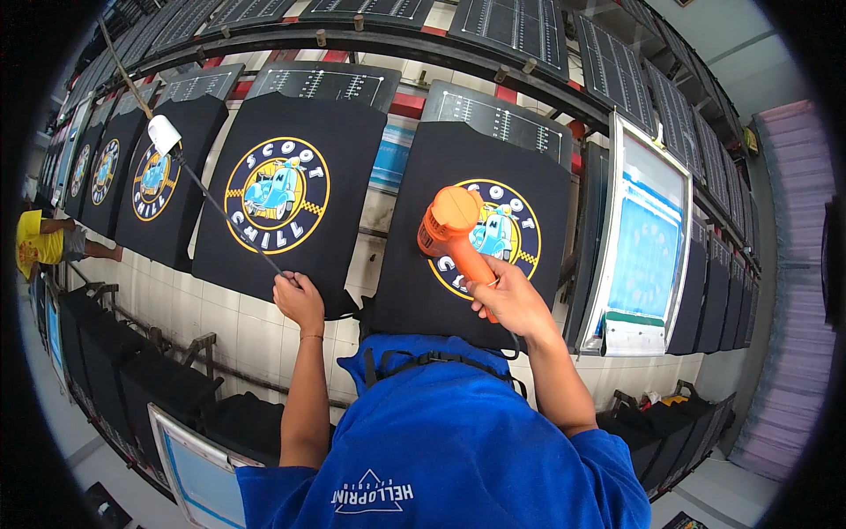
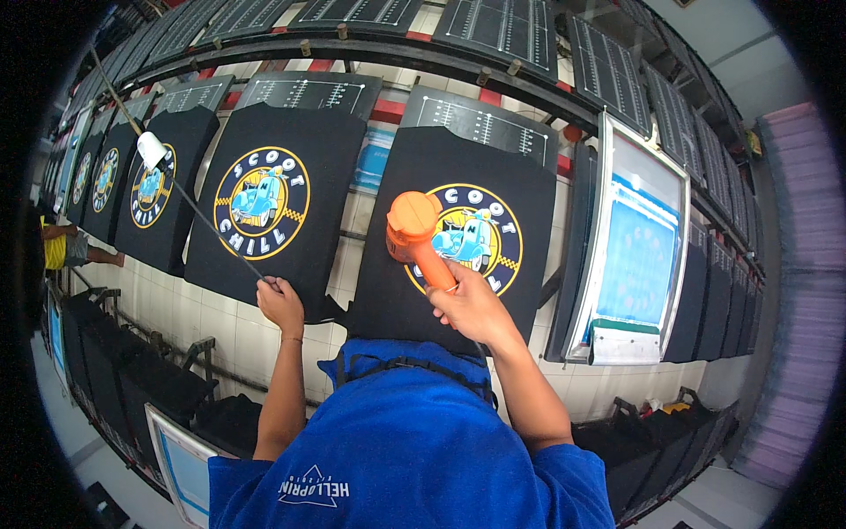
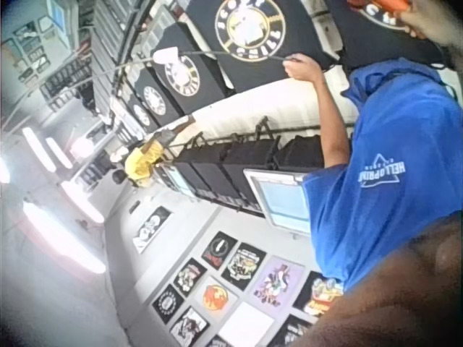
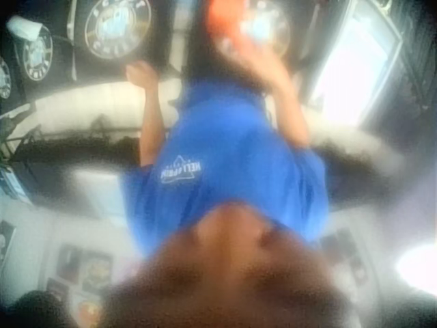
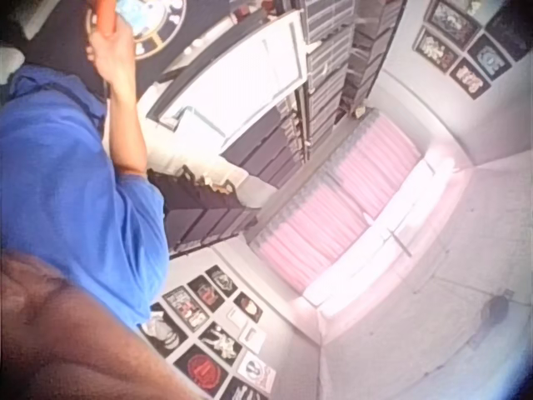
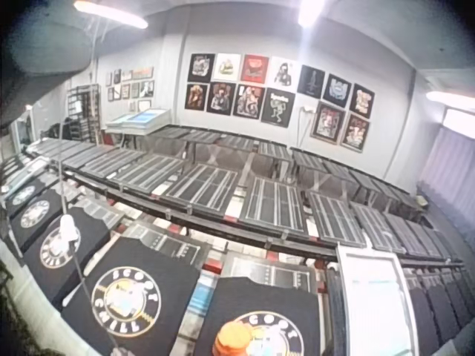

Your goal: The person uses a heat gun to dry ink on black t-shirts mounted on a rotary screen printing press, moving from one station to the next.

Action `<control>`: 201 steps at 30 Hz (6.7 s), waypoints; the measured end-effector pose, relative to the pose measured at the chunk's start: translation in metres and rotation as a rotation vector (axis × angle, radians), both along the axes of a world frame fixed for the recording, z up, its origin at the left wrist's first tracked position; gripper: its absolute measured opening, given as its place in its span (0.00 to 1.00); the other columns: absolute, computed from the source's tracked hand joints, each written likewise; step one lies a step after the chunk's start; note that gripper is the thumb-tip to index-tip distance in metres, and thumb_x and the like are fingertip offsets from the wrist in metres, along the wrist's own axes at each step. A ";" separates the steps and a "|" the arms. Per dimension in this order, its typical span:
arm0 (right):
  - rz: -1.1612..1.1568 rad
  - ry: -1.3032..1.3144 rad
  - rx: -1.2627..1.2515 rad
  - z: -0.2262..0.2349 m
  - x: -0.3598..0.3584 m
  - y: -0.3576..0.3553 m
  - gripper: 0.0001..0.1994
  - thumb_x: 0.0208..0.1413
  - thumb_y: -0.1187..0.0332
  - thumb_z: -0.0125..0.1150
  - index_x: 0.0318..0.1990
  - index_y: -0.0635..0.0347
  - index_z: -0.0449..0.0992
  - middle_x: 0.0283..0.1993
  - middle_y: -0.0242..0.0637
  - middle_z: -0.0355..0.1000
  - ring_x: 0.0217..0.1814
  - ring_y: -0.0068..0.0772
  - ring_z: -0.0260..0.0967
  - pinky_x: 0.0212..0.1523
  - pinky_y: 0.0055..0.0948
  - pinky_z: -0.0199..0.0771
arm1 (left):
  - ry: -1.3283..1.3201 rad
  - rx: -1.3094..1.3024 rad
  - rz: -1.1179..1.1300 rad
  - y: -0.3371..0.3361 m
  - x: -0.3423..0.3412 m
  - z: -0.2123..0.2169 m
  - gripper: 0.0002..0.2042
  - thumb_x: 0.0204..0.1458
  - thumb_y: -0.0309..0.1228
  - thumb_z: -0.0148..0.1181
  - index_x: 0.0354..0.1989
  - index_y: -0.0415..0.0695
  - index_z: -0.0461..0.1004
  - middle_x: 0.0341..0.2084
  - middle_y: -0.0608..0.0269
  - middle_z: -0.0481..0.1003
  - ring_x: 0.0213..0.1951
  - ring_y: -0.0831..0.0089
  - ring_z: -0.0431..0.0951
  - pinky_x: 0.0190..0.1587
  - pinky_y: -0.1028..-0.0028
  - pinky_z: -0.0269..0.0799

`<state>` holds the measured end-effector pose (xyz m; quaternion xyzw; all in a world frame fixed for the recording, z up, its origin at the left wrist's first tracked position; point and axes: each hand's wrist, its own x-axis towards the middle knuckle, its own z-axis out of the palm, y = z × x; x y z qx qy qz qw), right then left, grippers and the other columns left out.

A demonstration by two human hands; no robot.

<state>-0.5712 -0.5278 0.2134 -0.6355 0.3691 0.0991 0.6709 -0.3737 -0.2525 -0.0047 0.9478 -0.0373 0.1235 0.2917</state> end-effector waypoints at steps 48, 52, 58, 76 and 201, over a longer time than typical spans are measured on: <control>-0.337 0.062 -0.112 0.012 -0.154 -0.001 0.20 0.56 0.72 0.57 0.57 0.66 0.69 0.39 0.32 0.74 0.26 0.16 0.68 0.22 0.17 0.69 | -0.017 0.001 -0.038 0.002 -0.001 -0.002 0.07 0.54 0.30 0.56 0.32 0.39 0.69 0.26 0.55 0.73 0.31 0.55 0.74 0.38 0.58 0.68; -0.387 0.078 -0.110 0.008 -0.156 -0.011 0.20 0.56 0.72 0.57 0.57 0.66 0.69 0.38 0.32 0.74 0.26 0.15 0.68 0.22 0.16 0.68 | 0.006 -0.007 -0.031 0.001 -0.002 0.000 0.07 0.54 0.30 0.56 0.32 0.39 0.69 0.26 0.55 0.73 0.32 0.54 0.74 0.39 0.57 0.67; -0.454 0.075 -0.170 0.012 -0.150 -0.025 0.20 0.56 0.72 0.57 0.57 0.67 0.69 0.38 0.32 0.74 0.25 0.15 0.68 0.22 0.16 0.68 | 0.012 -0.014 -0.022 0.002 -0.002 -0.002 0.07 0.54 0.30 0.56 0.33 0.39 0.70 0.26 0.54 0.74 0.33 0.54 0.74 0.39 0.57 0.67; -0.548 0.013 -0.203 0.005 -0.131 -0.079 0.18 0.57 0.73 0.55 0.55 0.68 0.70 0.37 0.33 0.74 0.25 0.17 0.68 0.26 0.18 0.71 | 0.021 -0.006 -0.023 -0.002 -0.001 0.002 0.07 0.54 0.29 0.55 0.32 0.37 0.69 0.27 0.50 0.73 0.33 0.51 0.74 0.39 0.55 0.67; -0.112 -0.220 0.390 -0.011 0.095 0.146 0.24 0.56 0.68 0.62 0.58 0.63 0.64 0.27 0.32 0.70 0.25 0.20 0.69 0.17 0.18 0.64 | 0.037 0.099 0.058 0.295 0.221 -0.023 0.13 0.63 0.34 0.49 0.34 0.34 0.69 0.30 0.38 0.74 0.35 0.38 0.73 0.38 0.51 0.66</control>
